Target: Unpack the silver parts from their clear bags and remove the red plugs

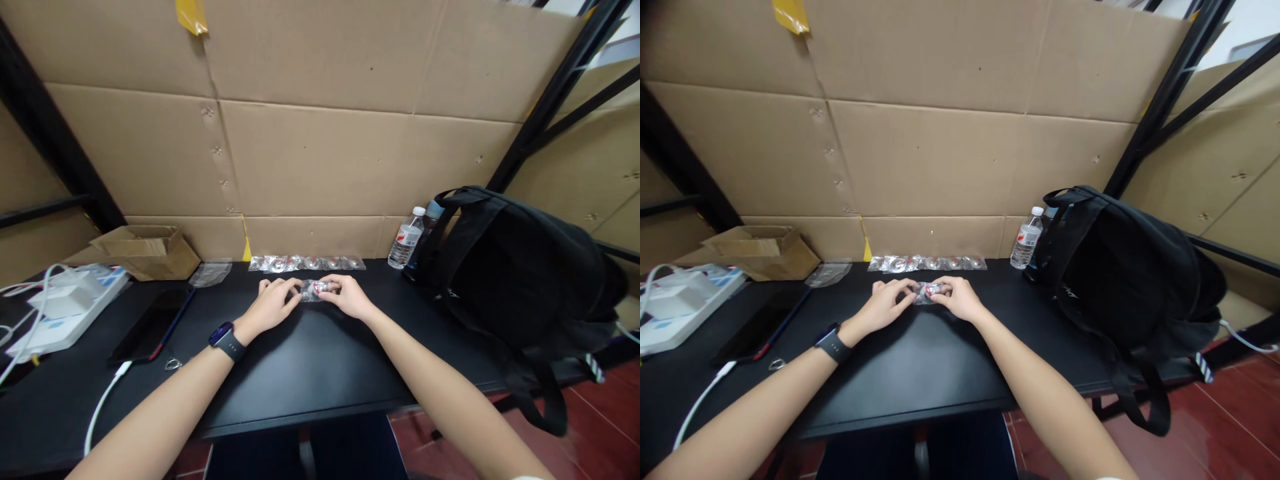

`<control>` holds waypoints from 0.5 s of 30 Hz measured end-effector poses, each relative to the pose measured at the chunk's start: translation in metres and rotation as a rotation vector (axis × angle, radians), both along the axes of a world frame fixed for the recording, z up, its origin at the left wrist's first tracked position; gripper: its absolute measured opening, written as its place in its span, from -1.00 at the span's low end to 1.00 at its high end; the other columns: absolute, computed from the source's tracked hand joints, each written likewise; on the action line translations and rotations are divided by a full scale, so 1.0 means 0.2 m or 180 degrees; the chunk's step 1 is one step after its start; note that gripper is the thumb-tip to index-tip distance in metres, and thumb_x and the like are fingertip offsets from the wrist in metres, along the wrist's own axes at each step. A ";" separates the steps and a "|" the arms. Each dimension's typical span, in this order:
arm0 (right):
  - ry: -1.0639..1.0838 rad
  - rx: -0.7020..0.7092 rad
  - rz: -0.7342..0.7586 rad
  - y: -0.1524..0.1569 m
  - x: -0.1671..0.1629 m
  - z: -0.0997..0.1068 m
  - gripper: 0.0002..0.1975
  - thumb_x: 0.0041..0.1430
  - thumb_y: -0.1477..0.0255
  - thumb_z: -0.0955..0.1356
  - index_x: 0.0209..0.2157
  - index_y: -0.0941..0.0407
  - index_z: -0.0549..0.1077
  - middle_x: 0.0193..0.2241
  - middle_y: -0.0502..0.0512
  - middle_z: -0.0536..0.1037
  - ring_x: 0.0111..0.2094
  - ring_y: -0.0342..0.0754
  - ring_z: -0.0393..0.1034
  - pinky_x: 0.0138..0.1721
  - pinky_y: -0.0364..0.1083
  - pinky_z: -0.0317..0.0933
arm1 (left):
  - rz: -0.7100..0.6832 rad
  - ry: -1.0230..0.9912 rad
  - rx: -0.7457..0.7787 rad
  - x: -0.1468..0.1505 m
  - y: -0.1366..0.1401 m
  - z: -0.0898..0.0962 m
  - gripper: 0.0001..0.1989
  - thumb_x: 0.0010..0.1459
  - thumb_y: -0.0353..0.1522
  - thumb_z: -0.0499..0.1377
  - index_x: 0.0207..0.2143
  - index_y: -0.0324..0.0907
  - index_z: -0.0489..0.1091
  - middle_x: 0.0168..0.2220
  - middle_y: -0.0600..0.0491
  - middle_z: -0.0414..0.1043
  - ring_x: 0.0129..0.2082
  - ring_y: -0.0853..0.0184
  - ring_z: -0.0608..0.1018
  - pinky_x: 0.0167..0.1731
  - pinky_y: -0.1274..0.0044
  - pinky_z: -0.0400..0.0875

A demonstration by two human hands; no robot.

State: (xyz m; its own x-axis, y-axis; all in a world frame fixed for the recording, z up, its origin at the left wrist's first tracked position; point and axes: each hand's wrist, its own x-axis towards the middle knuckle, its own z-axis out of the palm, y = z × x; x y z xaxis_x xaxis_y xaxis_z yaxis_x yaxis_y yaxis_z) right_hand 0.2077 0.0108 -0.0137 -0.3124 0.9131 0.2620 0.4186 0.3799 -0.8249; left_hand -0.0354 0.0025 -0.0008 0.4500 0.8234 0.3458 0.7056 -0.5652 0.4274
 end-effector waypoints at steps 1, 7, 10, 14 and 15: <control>0.0053 -0.0029 -0.0068 0.02 0.00 0.00 -0.68 0.07 0.36 0.48 -0.11 0.12 0.55 -0.40 0.03 0.62 -0.41 -0.09 0.47 -0.30 -0.14 0.28 | -0.0065 0.0063 0.0107 -0.02 0.01 0.00 -0.75 0.34 -0.22 0.08 0.01 0.00 0.41 -0.19 0.09 0.61 -0.06 0.19 0.52 -0.05 0.34 0.10; -0.0276 -0.0179 -0.0505 0.29 -0.04 0.09 -0.66 0.06 0.44 0.46 -0.09 0.17 0.51 -0.53 -0.03 0.54 -0.50 -0.14 0.40 -0.41 -0.19 0.22 | -0.0017 0.0380 0.0513 -0.17 0.08 0.02 -0.80 0.29 -0.29 0.12 -0.09 -0.03 0.48 -0.07 0.02 0.56 0.00 0.13 0.46 -0.03 0.31 0.12; -0.0821 -0.0262 -0.0616 0.45 -0.13 0.14 -0.71 0.12 0.46 0.44 -0.08 0.15 0.53 -0.43 0.02 0.59 -0.46 -0.15 0.43 -0.40 -0.22 0.24 | 0.0085 0.0404 0.0447 -0.22 0.11 0.03 -0.80 0.30 -0.30 0.08 -0.15 -0.03 0.50 -0.11 0.01 0.58 -0.03 0.12 0.48 -0.04 0.30 0.14; -0.1183 -0.0204 -0.0830 0.60 -0.26 0.17 -0.77 0.09 0.53 0.45 -0.16 0.15 0.55 -0.34 0.09 0.62 -0.31 -0.09 0.50 -0.27 -0.19 0.28 | 0.0268 0.0380 0.0316 -0.28 0.15 0.01 -0.77 0.29 -0.30 0.06 -0.16 -0.03 0.52 -0.11 0.01 0.59 -0.01 0.12 0.48 -0.02 0.29 0.17; -0.1267 -0.0182 -0.0911 0.62 -0.29 0.17 -0.77 0.07 0.54 0.45 -0.18 0.14 0.55 -0.31 0.12 0.63 -0.26 -0.06 0.51 -0.22 -0.17 0.29 | 0.0318 0.0365 0.0287 -0.29 0.16 0.01 -0.77 0.29 -0.30 0.06 -0.16 -0.03 0.52 -0.11 0.01 0.59 -0.01 0.12 0.48 -0.01 0.28 0.17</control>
State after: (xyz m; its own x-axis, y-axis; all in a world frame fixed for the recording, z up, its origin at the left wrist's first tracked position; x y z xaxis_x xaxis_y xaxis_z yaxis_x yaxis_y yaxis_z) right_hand 0.1502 0.1350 0.0206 -0.1127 0.9863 0.1201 0.7863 0.1624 -0.5961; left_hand -0.0933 0.0346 0.0010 0.4083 0.8338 0.3715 0.8013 -0.5224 0.2917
